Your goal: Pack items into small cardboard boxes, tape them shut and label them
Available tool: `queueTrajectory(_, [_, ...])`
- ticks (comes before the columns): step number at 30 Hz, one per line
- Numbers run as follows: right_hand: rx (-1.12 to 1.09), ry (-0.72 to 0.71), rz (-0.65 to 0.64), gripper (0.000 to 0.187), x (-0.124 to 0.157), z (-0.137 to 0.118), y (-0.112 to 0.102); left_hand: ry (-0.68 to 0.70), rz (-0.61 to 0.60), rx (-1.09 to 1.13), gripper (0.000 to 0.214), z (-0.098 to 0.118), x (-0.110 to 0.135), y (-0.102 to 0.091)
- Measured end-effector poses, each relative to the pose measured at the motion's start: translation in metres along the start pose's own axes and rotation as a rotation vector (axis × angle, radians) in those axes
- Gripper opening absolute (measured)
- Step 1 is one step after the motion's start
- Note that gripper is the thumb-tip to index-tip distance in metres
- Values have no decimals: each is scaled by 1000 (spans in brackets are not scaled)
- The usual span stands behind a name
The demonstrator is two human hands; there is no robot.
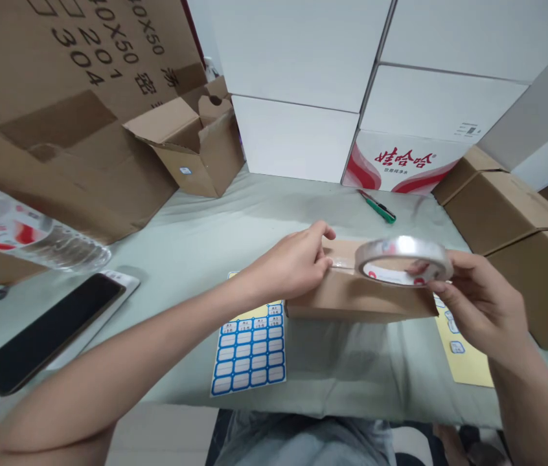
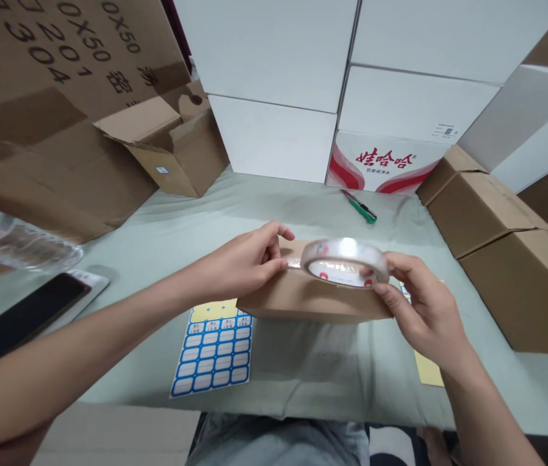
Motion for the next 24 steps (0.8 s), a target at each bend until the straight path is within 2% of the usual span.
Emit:
queueTrajectory(2, [138,-23,1,32,-2,-2,-6,-4,-1,-32,26,-1,-2,0])
queueTrajectory(5, [304,-136,14,44,-5,-15,-16,-5,-20,-75,26,0,-3,1])
queueTrajectory(9, [383,-242,-28,54,-10,-29,-18,-31,-72,-145,29,1,-5,3])
queueTrajectory(15, [441,-250,-142,52,-12,-37,-10,-62,-138,-248,33,5,-10,5])
queueTrajectory(24, [500,-269,-174,49,-13,-37,-5,-65,-209,-358,33,7,-15,6])
Point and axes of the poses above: each hand's wrist, its own x-axis away from the middle knuckle, its own y-axis out of the palm, z = x × y, the point moved 8 cm from there along -x, towards the middle knuckle, and after that the axes turned 7 degrees about y, right-handed, at the moved point
